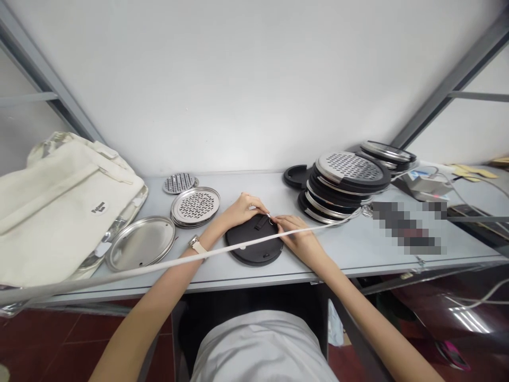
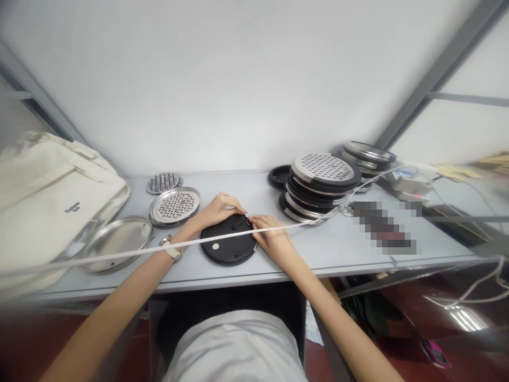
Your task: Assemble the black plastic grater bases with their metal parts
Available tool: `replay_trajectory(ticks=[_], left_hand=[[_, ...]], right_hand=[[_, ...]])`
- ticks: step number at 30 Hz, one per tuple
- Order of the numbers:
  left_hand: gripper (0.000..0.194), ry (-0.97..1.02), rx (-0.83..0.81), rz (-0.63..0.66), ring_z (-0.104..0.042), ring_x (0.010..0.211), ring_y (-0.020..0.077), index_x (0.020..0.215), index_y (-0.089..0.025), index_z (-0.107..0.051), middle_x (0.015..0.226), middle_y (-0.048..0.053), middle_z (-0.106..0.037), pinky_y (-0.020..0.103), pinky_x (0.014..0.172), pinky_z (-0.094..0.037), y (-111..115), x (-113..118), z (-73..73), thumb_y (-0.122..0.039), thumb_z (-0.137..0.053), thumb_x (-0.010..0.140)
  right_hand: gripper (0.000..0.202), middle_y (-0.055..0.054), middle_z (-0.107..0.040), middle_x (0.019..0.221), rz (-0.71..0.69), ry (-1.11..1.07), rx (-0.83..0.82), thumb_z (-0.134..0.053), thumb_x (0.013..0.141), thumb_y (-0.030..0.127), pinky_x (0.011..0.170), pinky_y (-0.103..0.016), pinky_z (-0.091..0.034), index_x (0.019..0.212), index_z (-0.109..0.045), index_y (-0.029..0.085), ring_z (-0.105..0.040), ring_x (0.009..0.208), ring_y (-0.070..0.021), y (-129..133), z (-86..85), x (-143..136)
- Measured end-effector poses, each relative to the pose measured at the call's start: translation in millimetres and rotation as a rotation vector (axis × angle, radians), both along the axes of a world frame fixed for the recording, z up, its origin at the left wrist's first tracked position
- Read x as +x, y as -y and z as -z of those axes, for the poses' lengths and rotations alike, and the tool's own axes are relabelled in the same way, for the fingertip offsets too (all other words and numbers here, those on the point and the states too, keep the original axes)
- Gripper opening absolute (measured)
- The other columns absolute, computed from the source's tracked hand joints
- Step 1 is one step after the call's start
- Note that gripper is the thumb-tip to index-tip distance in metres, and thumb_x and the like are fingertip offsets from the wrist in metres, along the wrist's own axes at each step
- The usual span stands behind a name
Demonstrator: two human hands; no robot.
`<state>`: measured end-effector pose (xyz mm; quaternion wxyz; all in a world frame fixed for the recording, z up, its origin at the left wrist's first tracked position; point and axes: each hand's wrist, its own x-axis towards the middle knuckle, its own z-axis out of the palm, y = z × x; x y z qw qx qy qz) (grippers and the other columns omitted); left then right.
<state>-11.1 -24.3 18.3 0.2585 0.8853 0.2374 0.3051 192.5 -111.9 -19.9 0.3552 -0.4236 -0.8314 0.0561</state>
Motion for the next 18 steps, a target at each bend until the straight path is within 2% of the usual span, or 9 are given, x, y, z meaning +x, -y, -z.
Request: replay_trajectory(ticks=[10, 18], left_hand=[[0.018, -0.024, 0.013, -0.024, -0.064, 0.082, 0.0137, 0.085, -0.019, -0.072, 0.086, 0.003, -0.072, 0.029, 0.090, -0.038, 2.9, -1.6, -0.8, -0.018, -0.054, 0.087], [0.018, -0.042, -0.003, 0.016, -0.064, 0.084, 0.0132, 0.090, -0.021, -0.072, 0.089, 0.002, -0.072, 0.030, 0.092, -0.033, 3.4, -5.8, -3.9, -0.020, -0.054, 0.088]], right_hand=[[0.030, -0.009, -0.063, 0.108, 0.012, 0.046, 0.041, -0.044, 0.091, 0.019, 0.091, -0.044, -0.047, 0.119, -0.054, 0.022, -0.055, 0.104, -0.0251, -1.0, 2.8, -1.5], [0.030, -0.008, -0.061, 0.110, 0.010, 0.020, 0.002, -0.039, 0.093, 0.019, 0.091, -0.041, -0.046, 0.120, -0.052, 0.023, -0.055, 0.104, -0.0232, 2.6, -2.2, -1.6]])
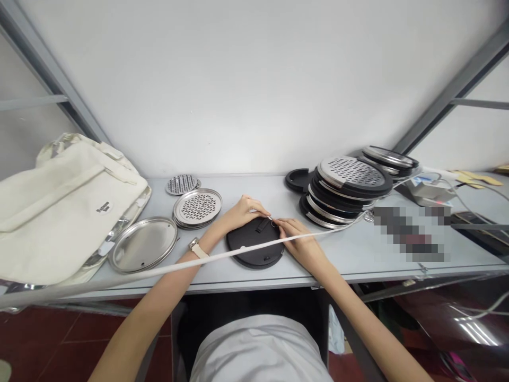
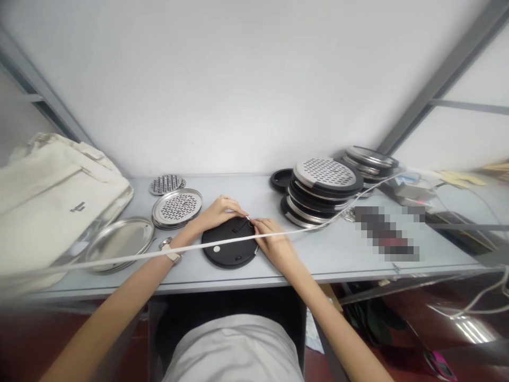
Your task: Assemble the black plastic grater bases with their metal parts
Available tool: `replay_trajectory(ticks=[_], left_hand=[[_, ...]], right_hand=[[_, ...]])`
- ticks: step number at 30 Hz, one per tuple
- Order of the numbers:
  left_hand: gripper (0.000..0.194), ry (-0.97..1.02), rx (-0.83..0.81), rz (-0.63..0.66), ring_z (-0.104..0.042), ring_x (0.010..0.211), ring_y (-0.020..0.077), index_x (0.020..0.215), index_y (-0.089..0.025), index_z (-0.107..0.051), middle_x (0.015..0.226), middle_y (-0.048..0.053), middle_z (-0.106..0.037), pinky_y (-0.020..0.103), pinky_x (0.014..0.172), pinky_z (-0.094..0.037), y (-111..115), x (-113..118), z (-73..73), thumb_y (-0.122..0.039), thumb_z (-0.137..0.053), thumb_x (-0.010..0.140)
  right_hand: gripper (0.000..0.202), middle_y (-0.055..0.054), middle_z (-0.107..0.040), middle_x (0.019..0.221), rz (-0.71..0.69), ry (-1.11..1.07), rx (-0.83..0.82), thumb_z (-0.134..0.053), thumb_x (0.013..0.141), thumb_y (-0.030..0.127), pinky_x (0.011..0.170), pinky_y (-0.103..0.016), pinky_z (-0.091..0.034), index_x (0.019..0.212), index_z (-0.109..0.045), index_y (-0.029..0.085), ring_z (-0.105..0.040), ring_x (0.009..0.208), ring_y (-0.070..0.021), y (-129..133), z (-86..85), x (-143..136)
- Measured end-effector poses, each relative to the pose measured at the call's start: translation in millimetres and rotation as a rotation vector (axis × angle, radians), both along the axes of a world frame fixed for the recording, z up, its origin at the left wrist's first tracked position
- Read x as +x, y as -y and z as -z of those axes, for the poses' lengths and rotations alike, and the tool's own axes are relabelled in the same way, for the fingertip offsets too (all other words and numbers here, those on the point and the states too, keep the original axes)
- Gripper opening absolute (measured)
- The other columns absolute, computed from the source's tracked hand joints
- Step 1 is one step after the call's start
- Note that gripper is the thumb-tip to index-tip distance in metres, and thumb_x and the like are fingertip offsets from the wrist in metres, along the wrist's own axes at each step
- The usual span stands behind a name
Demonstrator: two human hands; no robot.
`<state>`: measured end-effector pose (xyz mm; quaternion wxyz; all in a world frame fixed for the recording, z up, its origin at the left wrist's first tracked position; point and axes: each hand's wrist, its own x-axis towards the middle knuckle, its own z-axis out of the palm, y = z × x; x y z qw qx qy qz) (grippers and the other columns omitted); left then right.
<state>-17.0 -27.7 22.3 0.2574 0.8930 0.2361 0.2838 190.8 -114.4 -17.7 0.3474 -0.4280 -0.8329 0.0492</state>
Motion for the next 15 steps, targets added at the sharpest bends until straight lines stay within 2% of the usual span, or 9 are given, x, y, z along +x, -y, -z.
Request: replay_trajectory(ticks=[10, 15], left_hand=[[0.020, -0.058, 0.094, -0.081, -0.060, 0.094, 0.0157, 0.093, -0.021, -0.069, 0.095, 0.002, -0.069, 0.035, 0.095, -0.030, 7, 5, -0.6, -0.019, -0.049, 0.091], [0.020, -0.028, 0.118, -0.108, -0.060, 0.091, 0.0154, 0.094, -0.021, -0.068, 0.094, 0.003, -0.067, 0.034, 0.092, -0.034, 11, 7, -2.9, -0.016, -0.048, 0.090]], right_hand=[[0.027, -0.008, -0.059, 0.111, 0.001, -0.079, -0.111, -0.041, 0.093, 0.023, 0.092, -0.040, -0.044, 0.119, -0.049, 0.024, -0.055, 0.106, -0.0228, 3, -2.4, 0], [0.025, -0.008, -0.060, 0.110, 0.002, -0.193, -0.110, -0.048, 0.091, 0.028, 0.091, -0.038, -0.045, 0.115, -0.050, 0.022, -0.057, 0.103, -0.0222, -6, -6.9, -3]])
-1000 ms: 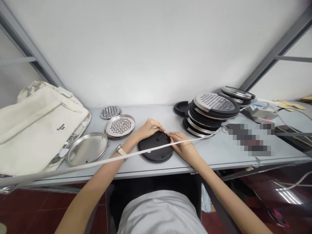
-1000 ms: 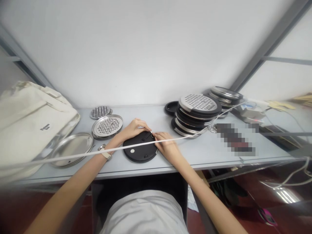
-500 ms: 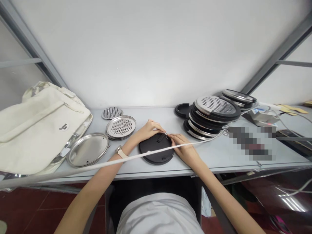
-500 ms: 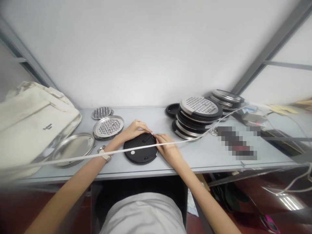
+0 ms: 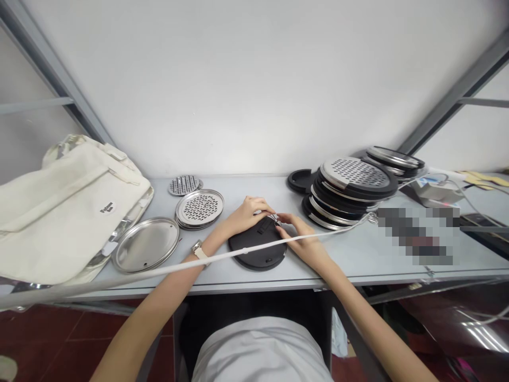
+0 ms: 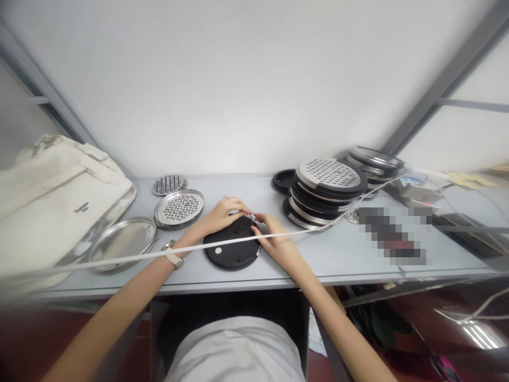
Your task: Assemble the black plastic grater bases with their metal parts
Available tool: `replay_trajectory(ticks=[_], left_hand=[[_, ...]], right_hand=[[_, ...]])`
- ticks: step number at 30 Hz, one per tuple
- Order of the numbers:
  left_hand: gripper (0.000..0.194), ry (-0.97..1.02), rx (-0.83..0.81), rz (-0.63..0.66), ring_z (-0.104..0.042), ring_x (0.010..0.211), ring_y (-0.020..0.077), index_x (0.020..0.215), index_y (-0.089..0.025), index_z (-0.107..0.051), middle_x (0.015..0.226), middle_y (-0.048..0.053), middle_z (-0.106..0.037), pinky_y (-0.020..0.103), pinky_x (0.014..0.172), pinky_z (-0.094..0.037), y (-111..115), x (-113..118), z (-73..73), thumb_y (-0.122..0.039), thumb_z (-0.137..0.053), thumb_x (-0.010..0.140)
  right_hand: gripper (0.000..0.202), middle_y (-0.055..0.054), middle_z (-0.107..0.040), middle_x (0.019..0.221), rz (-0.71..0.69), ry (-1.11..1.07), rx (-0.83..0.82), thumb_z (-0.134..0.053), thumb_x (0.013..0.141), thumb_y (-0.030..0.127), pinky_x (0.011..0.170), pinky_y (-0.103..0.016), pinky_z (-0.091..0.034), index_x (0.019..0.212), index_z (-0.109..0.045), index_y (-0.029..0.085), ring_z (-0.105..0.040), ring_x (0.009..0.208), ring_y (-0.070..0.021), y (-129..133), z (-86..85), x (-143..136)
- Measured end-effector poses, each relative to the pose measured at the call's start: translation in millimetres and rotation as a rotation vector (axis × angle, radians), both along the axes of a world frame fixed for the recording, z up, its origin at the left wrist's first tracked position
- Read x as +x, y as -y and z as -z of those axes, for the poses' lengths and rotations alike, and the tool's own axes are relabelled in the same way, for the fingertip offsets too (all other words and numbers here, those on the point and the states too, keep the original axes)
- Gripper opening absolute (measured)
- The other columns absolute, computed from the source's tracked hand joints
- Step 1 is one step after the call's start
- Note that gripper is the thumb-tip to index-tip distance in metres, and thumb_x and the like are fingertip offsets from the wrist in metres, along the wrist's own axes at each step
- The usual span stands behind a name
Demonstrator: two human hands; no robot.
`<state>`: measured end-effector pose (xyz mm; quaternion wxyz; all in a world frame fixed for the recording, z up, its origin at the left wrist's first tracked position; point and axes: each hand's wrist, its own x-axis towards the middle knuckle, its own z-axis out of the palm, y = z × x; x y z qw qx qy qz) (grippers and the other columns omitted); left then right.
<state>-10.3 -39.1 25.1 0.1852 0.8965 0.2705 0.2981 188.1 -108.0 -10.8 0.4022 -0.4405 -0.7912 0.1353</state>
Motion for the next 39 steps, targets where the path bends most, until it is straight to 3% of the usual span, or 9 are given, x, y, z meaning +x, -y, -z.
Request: replay_trajectory(ticks=[7, 15, 21, 32, 39], left_hand=[[0.009, 0.133, -0.039, -0.051, -0.060, 0.086, 0.0142, 0.091, -0.018, -0.059, 0.091, 0.001, -0.065, 0.031, 0.089, -0.039, 6, 4, -4.6, -0.017, -0.052, 0.086], [0.009, 0.010, 0.016, -0.063, -0.057, 0.086, 0.0149, 0.084, -0.018, -0.057, 0.088, 0.001, -0.063, 0.033, 0.090, -0.036, 5, 1, -7.4, -0.017, -0.048, 0.087], [0.011, -0.047, 0.015, -0.019, -0.059, 0.081, 0.0138, 0.084, -0.017, -0.058, 0.083, 0.000, -0.064, 0.033, 0.090, -0.034, 3, -4, -3.7, -0.017, -0.048, 0.087], [0.015, -0.115, 0.060, -0.020, -0.057, 0.089, 0.0152, 0.085, -0.017, -0.059, 0.090, 0.002, -0.064, 0.032, 0.088, -0.034, 1, -3, 0.2, -0.013, -0.045, 0.087], [0.019, -0.236, 0.188, -0.035, -0.054, 0.090, 0.0169, 0.093, -0.017, -0.055, 0.093, 0.004, -0.061, 0.034, 0.090, -0.033, 13, 1, -2.7, -0.009, -0.040, 0.085]], right_hand=[[0.011, -0.004, -0.060, 0.076, 0.016, -0.005, 0.045, -0.051, 0.087, 0.027, 0.070, -0.031, -0.047, 0.079, -0.055, 0.020, -0.057, 0.073, -0.0181, -32, -11.0, -13], [0.008, -0.004, -0.056, 0.075, 0.050, 0.039, 0.049, -0.047, 0.086, 0.019, 0.069, -0.031, -0.045, 0.081, -0.054, 0.020, -0.054, 0.073, -0.0183, -23, -2.9, -11], [0.010, -0.005, -0.054, 0.076, 0.055, 0.060, 0.078, -0.046, 0.089, 0.021, 0.070, -0.032, -0.044, 0.081, -0.052, 0.021, -0.052, 0.075, -0.0191, -23, -0.8, -11], [0.014, -0.004, -0.053, 0.074, 0.066, 0.038, 0.088, -0.044, 0.091, 0.025, 0.069, -0.032, -0.043, 0.078, -0.049, 0.021, -0.051, 0.073, -0.0191, -21, -3.0, -11], [0.015, -0.004, -0.051, 0.073, 0.077, 0.035, 0.093, -0.043, 0.090, 0.023, 0.069, -0.033, -0.042, 0.076, -0.048, 0.022, -0.050, 0.072, -0.0191, -20, -4.3, -12]])
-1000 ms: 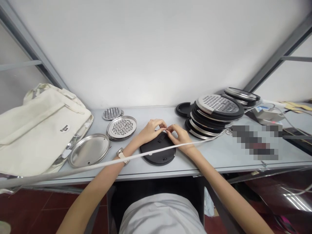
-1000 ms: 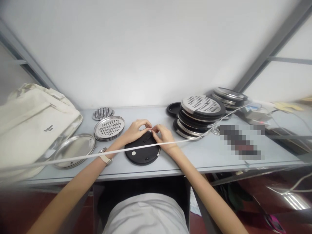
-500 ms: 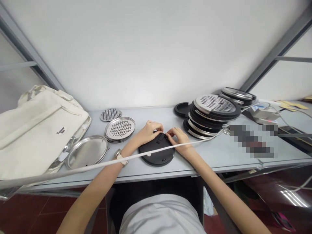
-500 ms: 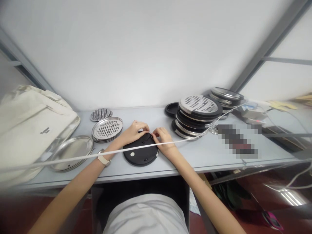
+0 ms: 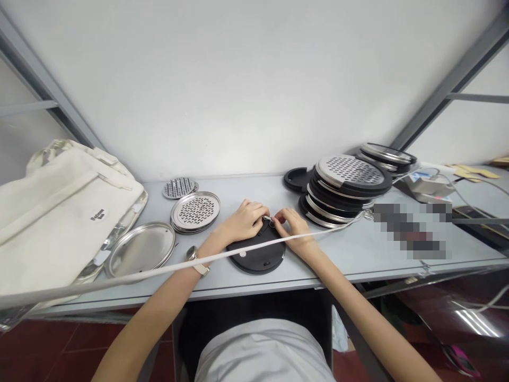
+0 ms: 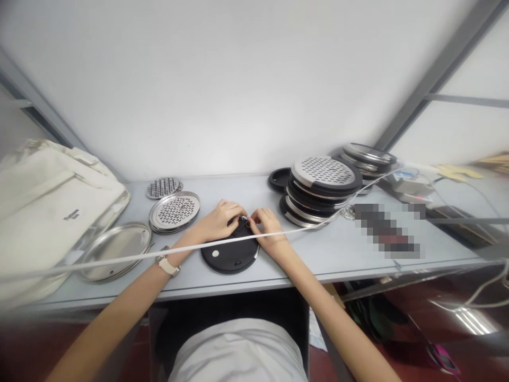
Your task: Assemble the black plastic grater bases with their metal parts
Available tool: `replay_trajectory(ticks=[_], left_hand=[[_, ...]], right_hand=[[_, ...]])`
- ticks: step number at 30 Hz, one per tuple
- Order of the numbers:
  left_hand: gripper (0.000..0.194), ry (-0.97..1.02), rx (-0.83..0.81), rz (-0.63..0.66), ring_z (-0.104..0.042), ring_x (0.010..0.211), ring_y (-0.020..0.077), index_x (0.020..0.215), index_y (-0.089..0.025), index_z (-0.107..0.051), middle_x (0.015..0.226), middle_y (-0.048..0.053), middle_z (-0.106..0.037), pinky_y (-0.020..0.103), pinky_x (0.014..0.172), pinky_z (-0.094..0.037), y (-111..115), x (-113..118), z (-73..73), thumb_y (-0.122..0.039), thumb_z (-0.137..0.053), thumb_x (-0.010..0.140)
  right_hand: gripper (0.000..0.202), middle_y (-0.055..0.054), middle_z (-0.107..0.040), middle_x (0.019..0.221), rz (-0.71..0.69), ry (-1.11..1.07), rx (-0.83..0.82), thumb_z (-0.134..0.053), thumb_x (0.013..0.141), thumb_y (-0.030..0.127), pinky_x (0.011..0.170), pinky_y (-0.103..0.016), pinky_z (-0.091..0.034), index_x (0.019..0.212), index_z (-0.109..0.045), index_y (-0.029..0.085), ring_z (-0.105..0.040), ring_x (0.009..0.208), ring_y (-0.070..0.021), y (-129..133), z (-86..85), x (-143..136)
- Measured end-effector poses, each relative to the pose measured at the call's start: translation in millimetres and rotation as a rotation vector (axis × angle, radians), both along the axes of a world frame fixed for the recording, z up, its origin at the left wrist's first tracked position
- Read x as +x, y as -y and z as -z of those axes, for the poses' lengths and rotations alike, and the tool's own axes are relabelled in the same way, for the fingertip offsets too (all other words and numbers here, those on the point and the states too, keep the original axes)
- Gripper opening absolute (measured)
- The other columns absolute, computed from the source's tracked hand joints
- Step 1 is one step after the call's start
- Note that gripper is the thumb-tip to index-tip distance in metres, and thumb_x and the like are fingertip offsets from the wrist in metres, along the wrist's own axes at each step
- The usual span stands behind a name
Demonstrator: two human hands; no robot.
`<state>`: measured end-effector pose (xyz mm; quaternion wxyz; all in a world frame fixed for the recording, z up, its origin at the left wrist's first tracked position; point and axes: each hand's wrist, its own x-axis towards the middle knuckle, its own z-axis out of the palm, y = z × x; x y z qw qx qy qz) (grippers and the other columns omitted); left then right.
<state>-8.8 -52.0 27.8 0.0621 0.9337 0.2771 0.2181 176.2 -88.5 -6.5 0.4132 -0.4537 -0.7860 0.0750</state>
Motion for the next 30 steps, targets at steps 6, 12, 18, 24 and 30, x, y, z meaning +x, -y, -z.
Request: replay_trajectory(ticks=[6, 12, 18, 24, 30], left_hand=[[0.017, -0.095, 0.121, -0.031, -0.051, 0.088, 0.0212, 0.089, -0.016, -0.051, 0.090, 0.006, -0.056, 0.037, 0.087, -0.034, 9.0, 2.3, -5.9, -0.033, -0.050, 0.086], [0.012, -0.100, 0.120, -0.029, -0.050, 0.088, 0.0213, 0.089, -0.017, -0.051, 0.090, 0.006, -0.054, 0.036, 0.084, -0.036, 9.6, 4.4, -5.4, -0.028, -0.049, 0.087], [0.009, -0.090, 0.123, -0.020, -0.050, 0.085, 0.0203, 0.087, -0.017, -0.051, 0.087, 0.006, -0.054, 0.035, 0.083, -0.037, 11.7, 6.1, -5.8, -0.025, -0.048, 0.087], [0.006, -0.093, 0.136, -0.025, -0.050, 0.084, 0.0198, 0.084, -0.017, -0.049, 0.085, 0.005, -0.053, 0.034, 0.081, -0.037, 12.0, 6.9, -4.9, -0.023, -0.048, 0.086], [0.006, -0.097, 0.113, -0.014, -0.049, 0.083, 0.0193, 0.083, -0.017, -0.048, 0.085, 0.004, -0.053, 0.034, 0.081, -0.036, 10.9, 6.3, -6.0, -0.023, -0.048, 0.086]], right_hand=[[0.013, -0.003, -0.051, 0.073, -0.016, 0.000, 0.006, -0.045, 0.088, 0.020, 0.068, -0.031, -0.042, 0.075, -0.045, 0.022, -0.050, 0.071, -0.0183, 0.2, 1.1, 0.3], [0.012, -0.003, -0.051, 0.072, -0.014, 0.009, 0.006, -0.045, 0.088, 0.022, 0.067, -0.031, -0.042, 0.076, -0.046, 0.022, -0.050, 0.071, -0.0184, 0.6, 1.3, 0.9], [0.013, -0.002, -0.050, 0.069, -0.001, 0.030, -0.016, -0.043, 0.088, 0.023, 0.063, -0.030, -0.040, 0.075, -0.044, 0.021, -0.048, 0.066, -0.0173, -0.4, 4.5, 1.1], [0.018, -0.001, -0.045, 0.067, -0.010, 0.092, -0.066, -0.039, 0.090, 0.024, 0.060, -0.030, -0.037, 0.072, -0.039, 0.022, -0.045, 0.064, -0.0174, 1.1, 2.7, 0.9], [0.018, -0.001, -0.046, 0.067, -0.034, 0.052, -0.102, -0.042, 0.089, 0.025, 0.060, -0.028, -0.036, 0.071, -0.039, 0.022, -0.045, 0.063, -0.0162, 0.7, 3.2, 3.7]])
